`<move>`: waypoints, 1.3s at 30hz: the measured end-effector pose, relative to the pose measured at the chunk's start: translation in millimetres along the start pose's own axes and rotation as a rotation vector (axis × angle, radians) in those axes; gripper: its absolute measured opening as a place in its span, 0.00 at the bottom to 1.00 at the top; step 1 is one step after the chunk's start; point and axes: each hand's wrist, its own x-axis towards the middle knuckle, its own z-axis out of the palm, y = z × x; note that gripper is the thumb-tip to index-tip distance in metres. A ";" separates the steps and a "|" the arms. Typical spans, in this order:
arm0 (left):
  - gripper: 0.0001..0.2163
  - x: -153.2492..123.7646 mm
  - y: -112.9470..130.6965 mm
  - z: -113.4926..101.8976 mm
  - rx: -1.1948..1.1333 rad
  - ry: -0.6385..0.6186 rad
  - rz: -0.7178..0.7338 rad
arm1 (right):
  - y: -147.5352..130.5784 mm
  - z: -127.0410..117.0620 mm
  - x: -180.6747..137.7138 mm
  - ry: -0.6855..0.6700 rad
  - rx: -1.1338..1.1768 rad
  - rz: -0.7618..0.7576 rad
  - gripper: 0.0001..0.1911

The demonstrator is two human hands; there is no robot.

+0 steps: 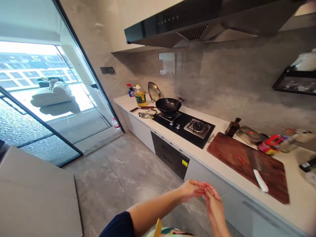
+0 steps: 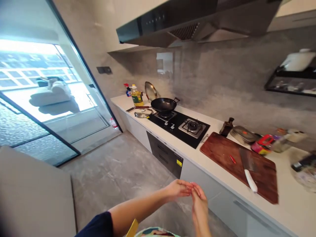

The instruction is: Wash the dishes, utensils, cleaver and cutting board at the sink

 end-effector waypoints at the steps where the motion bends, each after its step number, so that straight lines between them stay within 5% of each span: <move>1: 0.19 -0.7 16.6 -16.7 -0.028 0.028 0.028 | -0.8 23.4 9.8 -0.048 -0.022 0.018 0.22; 7: 0.23 16.1 92.8 -95.6 -0.143 0.165 0.140 | -4.8 135.6 74.6 -0.297 -0.094 0.035 0.17; 15: 0.23 59.6 221.5 -168.1 -0.098 0.268 0.172 | -36.8 275.3 164.2 -0.387 -0.064 -0.094 0.10; 18: 0.22 93.3 258.3 -182.9 -0.050 0.195 0.141 | -62.4 303.7 195.6 -0.313 -0.039 -0.159 0.09; 20: 0.19 125.9 272.2 -182.9 -0.004 0.098 0.058 | -79.0 301.9 214.3 -0.254 -0.004 -0.180 0.11; 23: 0.15 179.5 274.0 -154.2 0.089 -0.048 -0.118 | -102.1 263.7 225.3 -0.050 0.039 -0.261 0.12; 26: 0.12 224.1 262.3 -86.4 0.198 -0.210 -0.261 | -130.1 191.3 217.2 0.222 0.058 -0.388 0.11; 30: 0.10 263.5 234.6 45.1 0.323 -0.469 -0.349 | -177.7 62.7 206.9 0.444 0.067 -0.512 0.13; 35: 0.08 320.5 154.8 227.7 0.540 -0.730 -0.155 | -234.1 -119.3 233.8 0.691 -0.035 -0.568 0.10; 39: 0.11 398.5 68.7 360.3 0.961 -0.632 0.156 | -264.2 -255.1 277.6 0.971 -0.292 -0.469 0.07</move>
